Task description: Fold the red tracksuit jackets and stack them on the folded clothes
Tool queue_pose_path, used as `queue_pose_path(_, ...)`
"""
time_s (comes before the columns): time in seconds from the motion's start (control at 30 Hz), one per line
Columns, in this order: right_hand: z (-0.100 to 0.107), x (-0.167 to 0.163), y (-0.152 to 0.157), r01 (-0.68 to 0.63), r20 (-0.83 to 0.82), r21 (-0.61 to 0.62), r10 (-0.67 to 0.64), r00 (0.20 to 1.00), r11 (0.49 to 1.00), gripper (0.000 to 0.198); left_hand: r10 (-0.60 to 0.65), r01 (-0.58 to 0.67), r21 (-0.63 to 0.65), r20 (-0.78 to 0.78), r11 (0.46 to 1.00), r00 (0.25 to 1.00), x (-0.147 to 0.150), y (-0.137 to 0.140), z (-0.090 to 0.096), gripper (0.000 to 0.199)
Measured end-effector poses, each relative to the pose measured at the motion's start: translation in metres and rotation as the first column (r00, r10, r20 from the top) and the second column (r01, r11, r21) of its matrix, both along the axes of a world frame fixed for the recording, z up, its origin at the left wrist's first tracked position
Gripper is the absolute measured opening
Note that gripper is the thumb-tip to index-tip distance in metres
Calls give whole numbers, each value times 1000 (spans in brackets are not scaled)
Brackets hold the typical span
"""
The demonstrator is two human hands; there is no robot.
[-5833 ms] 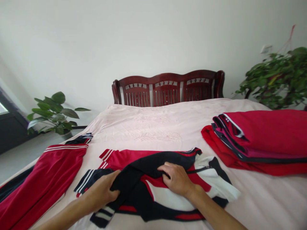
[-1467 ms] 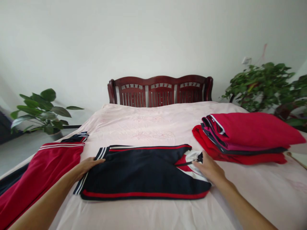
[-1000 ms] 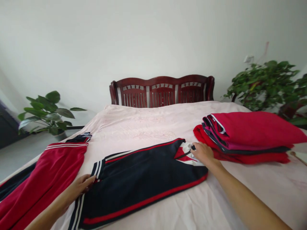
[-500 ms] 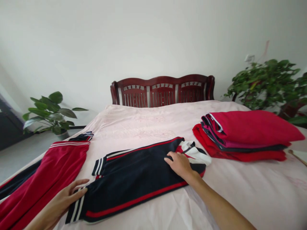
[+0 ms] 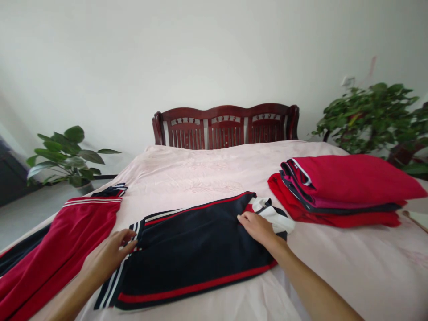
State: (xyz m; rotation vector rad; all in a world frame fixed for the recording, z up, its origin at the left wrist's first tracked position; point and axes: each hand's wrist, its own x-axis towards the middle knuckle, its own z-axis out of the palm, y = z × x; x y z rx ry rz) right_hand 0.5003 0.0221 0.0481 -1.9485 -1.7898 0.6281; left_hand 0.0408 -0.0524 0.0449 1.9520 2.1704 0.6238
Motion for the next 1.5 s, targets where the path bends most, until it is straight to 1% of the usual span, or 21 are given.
queue_pose_path(0.07,-1,1,19,47,-107,-69,-54,993,997,31,-71,73,46,-48,996,996,16,8,8,39)
queue_pose_path(0.13,-6,0,37,58,-215,-135,-86,973,989,31,-141,147,89,-75,985,987,37,15,8,39)
queue_pose_path(0.23,-16,-8,52,53,-416,-214,-140,898,975,32,-232,241,65,-125,968,965,66,25,-4,43)
queue_pose_path(0.3,-21,-15,55,31,-535,-245,-162,829,969,29,-249,260,33,-187,965,950,76,30,-17,45)
queue_pose_path(0.4,-25,-23,57,6,-659,-276,-194,727,961,22,-219,235,24,-282,972,934,79,34,-30,46)
queue_pose_path(0.53,-23,-29,66,52,-771,-242,-225,596,969,15,-212,230,15,-332,973,919,74,39,-36,48)
queue_pose_path(0.6,-22,-31,70,88,-800,-214,-227,556,973,12,-212,227,4,-349,974,913,73,42,-38,50)
queue_pose_path(0.67,-22,-33,73,117,-797,-208,-238,555,971,11,-213,224,-14,-369,975,905,71,45,-41,53)
queue_pose_path(0.73,-22,-33,74,128,-768,-219,-251,589,967,11,-211,215,-35,-396,976,893,69,47,-44,55)
queue_pose_path(0.8,-22,-31,72,116,-721,-228,-248,648,967,12,-202,198,-54,-425,979,882,68,47,-48,56)
queue_pose_path(0.93,-12,-16,66,38,-560,-248,-175,810,968,12,-193,181,-71,-455,981,869,67,47,-49,56)
queue_pose_path(1.0,-3,-9,59,-10,-433,-269,-112,895,963,24,-203,190,-77,-459,979,865,68,46,-46,56)
queue_pose_path(1.07,6,-6,48,-46,-317,-276,-46,947,960,38,-212,190,-94,-457,977,864,70,45,-42,55)
queue_pose_path(1.13,11,-11,34,-84,-184,-219,43,982,972,46,-213,181,-115,-451,977,866,73,44,-37,55)
queue_pose_path(1.2,12,-21,19,-138,33,-100,142,989,985,48,-217,175,-134,-437,975,873,74,43,-33,55)
queue_pose_path(1.23,10,-26,12,-166,154,-37,170,973,985,47,-221,176,-144,-427,974,877,74,43,-32,55)
queue_pose_path(1.27,7,-30,6,-190,257,15,180,949,982,45,-226,177,-153,-415,972,881,74,43,-31,56)
queue_pose_path(1.3,4,-33,0,-200,326,50,173,929,979,41,-230,180,-158,-404,971,886,73,44,-31,56)
queue_pose_path(1.4,-6,-32,-11,-185,387,83,139,911,979,31,-233,190,-147,-384,971,894,70,45,-34,56)
queue_pose_path(1.5,-13,-25,-15,-225,430,121,153,890,967,29,-226,187,-136,-382,973,896,69,47,-37,57)
